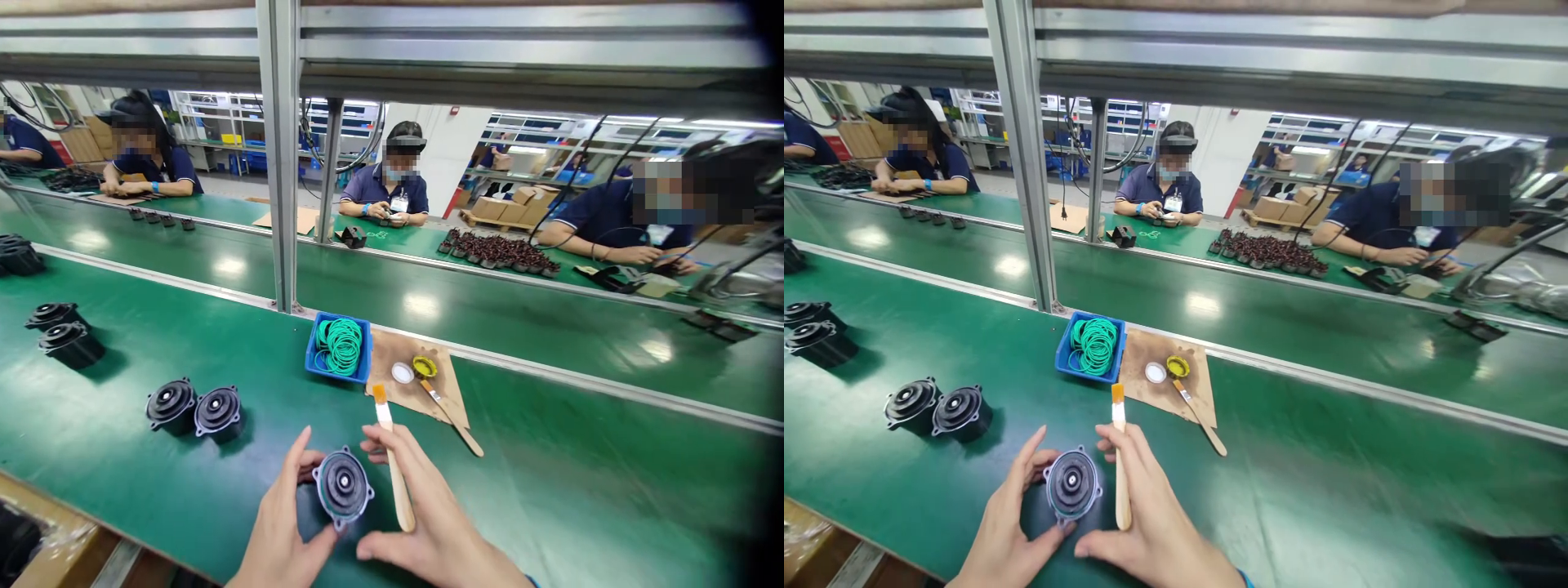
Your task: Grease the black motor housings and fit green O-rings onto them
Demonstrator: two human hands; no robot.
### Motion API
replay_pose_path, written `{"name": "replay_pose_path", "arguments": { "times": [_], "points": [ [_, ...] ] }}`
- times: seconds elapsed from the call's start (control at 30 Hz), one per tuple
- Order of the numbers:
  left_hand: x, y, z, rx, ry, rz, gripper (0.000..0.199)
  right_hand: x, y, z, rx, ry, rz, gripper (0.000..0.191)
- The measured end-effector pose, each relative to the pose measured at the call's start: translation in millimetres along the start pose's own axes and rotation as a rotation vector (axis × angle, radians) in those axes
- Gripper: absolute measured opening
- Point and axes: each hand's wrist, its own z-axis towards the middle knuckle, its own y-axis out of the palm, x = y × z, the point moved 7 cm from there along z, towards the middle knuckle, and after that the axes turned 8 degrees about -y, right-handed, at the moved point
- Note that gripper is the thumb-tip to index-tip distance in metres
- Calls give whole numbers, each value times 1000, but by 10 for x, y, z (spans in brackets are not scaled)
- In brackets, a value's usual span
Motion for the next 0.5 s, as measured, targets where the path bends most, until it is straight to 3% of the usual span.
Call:
{"name": "replay_pose_path", "arguments": {
  "times": [0.2, 0.33, 0.43, 0.5],
  "points": [
    [-24, 111, -43, 8, 14, 63, 86, -46, 226, -126, 102, 20, -104, 108],
    [135, 195, -95, -17, 144, 152, 86, -77, 288, -175, 195, -13, -276, 83],
    [332, -11, -34, -26, 274, 374, 87, -25, 144, -290, 298, -21, -401, 66],
    [410, -381, 87, 65, 304, 618, 82, 80, -87, -438, 370, -1, -526, 58]
  ]
}}
